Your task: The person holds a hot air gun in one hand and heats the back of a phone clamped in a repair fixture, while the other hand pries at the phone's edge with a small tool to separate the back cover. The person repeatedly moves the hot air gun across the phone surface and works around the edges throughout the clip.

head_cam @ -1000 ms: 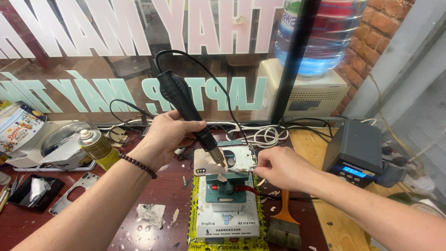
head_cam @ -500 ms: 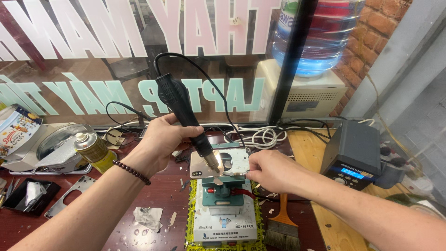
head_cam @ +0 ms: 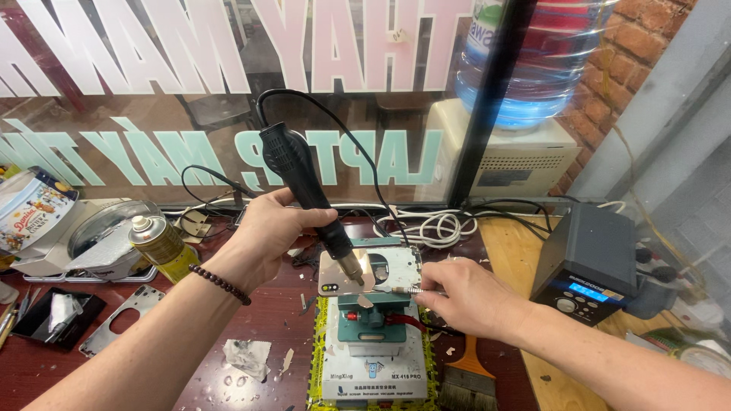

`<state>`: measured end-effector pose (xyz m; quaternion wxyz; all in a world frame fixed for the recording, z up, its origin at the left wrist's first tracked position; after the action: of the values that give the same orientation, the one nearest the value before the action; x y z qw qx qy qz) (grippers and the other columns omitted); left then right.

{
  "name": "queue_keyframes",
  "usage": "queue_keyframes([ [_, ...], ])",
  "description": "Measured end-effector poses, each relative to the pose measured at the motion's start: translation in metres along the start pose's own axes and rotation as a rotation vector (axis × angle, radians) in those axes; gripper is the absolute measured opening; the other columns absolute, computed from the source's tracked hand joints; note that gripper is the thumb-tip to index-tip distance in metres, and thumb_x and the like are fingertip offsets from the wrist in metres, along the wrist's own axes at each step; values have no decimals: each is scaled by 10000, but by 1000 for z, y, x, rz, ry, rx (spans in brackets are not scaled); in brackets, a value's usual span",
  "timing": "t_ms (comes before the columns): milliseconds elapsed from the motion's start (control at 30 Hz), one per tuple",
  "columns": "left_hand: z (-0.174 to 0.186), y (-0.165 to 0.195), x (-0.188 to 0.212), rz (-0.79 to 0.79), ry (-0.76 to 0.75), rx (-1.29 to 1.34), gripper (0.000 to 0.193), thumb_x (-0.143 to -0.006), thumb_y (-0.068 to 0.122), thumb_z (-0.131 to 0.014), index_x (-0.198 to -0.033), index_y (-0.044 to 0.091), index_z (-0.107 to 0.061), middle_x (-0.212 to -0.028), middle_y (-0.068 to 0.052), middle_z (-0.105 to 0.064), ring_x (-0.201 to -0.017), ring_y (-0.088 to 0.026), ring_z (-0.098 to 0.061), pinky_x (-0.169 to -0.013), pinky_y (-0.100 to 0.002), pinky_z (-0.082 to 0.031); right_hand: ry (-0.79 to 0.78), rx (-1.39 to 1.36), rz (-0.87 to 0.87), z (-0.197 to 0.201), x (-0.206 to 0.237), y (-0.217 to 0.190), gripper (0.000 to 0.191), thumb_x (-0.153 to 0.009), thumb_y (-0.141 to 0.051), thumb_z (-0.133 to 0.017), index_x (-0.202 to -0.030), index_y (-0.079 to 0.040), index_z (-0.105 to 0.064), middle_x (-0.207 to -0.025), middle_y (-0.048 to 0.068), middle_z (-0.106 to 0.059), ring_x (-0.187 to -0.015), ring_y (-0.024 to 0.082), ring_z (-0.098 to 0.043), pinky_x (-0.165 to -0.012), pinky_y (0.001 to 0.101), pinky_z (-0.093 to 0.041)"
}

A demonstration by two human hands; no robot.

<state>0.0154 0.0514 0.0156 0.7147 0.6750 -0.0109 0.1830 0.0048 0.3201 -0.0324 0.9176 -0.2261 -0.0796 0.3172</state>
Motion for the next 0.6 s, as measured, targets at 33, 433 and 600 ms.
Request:
queue_keyframes([
  [33,0,0,-1,-2,-3,1,201,-826,48,-777,-1015,39,-711,-908,-96,-756,-792,-174,-699,-747,-307,-557,18,-11,46,1,-1,-2,228,-857,-257,-708,-794,-41,-677,-777,130,-728,-796,308,-700,-726,432,-540],
  [433,-3,1,-3,-13,-10,-8,164,-824,63,-790,-976,53,-731,-883,-68,-758,-755,-144,-636,-706,-300,-501,-148,-88,-169,-2,-14,11,265,-884,-287,-718,-786,-46,-668,-733,88,-724,-697,213,-704,-672,382,-535],
  [600,-4,3,0,-16,-16,-12,158,-823,64,-792,-971,60,-735,-873,-70,-757,-741,-141,-621,-703,-302,-492,-117,-127,-129,-10,-17,24,259,-869,-274,-735,-771,-44,-669,-719,80,-722,-689,183,-693,-668,365,-536],
])
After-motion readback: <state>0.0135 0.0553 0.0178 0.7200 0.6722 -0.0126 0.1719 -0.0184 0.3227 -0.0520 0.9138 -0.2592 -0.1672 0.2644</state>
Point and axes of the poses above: each hand's wrist, its own x-axis away from the middle knuckle, its own z-axis out of the back of the hand, y = z × x, the point moved 2 cm from there along -x, towards the middle knuckle
